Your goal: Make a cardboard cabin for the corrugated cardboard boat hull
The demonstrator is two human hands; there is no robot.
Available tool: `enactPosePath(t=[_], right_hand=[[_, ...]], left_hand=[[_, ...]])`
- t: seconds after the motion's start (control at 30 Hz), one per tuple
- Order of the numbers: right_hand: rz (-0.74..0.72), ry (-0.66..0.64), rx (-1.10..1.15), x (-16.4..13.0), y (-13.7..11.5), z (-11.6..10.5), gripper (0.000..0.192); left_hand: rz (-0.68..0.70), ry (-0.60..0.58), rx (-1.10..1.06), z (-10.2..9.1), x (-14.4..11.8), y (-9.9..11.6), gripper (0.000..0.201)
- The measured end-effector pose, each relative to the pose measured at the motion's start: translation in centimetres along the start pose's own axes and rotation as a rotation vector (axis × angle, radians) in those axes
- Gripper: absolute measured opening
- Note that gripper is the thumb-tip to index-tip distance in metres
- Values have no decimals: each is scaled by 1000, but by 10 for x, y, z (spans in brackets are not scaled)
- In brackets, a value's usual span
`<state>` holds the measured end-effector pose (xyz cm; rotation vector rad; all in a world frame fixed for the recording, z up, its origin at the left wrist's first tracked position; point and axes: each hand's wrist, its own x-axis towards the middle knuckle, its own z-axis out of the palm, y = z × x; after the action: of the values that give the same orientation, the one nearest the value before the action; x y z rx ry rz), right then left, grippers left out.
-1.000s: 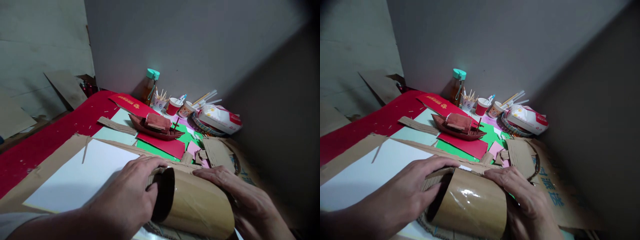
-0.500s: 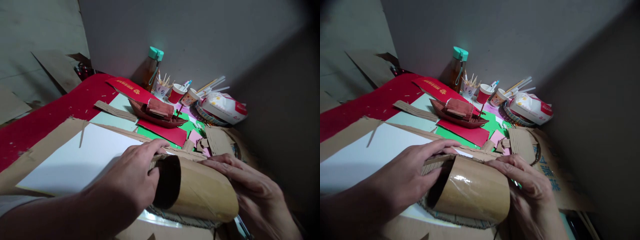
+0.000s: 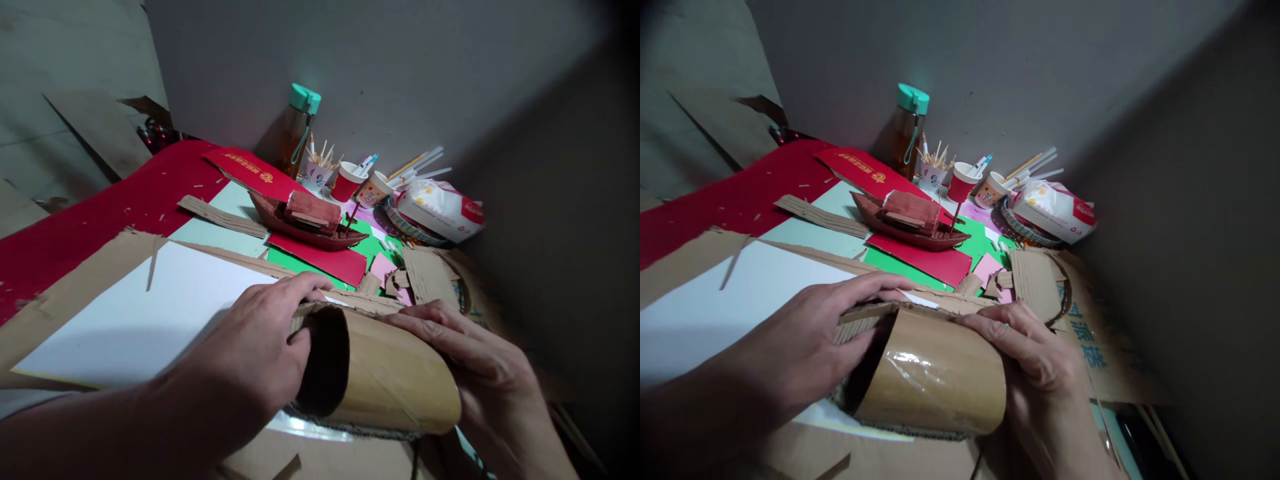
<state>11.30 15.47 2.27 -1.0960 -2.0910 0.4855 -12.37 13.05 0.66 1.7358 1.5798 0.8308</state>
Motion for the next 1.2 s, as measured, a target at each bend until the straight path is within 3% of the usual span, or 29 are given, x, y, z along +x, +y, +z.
enactPosePath(t=[0.1,0.23,0.4,0.53,0.77,0.87,1.03,1.2], right_hand=[[-52,27,11,2,-4,4,22],[-150,-17,-132,1,-3,1,32],[-145,-71,-183,-4,4,-7,49],[-171,-109,-172,-5,5,-8,48],[-188,-132,-241,-7,5,-8,43],[-93,-119,-227,-10,0,-18,39],[171,17,-84,-21,-18,-40,23],[177,-115,88,-28,-23,-42,42]], left_hand=[[1,-1,-1,1,0,-1,46],[1,-13,-6,0,-1,0,46],[3,1,-19,-3,0,3,44],[4,-28,-48,-4,2,4,43],[127,-66,-115,-5,4,4,38],[147,-65,-77,-6,3,4,35],[149,-71,-1,-10,4,5,39],[112,-78,2,-10,7,9,41]])
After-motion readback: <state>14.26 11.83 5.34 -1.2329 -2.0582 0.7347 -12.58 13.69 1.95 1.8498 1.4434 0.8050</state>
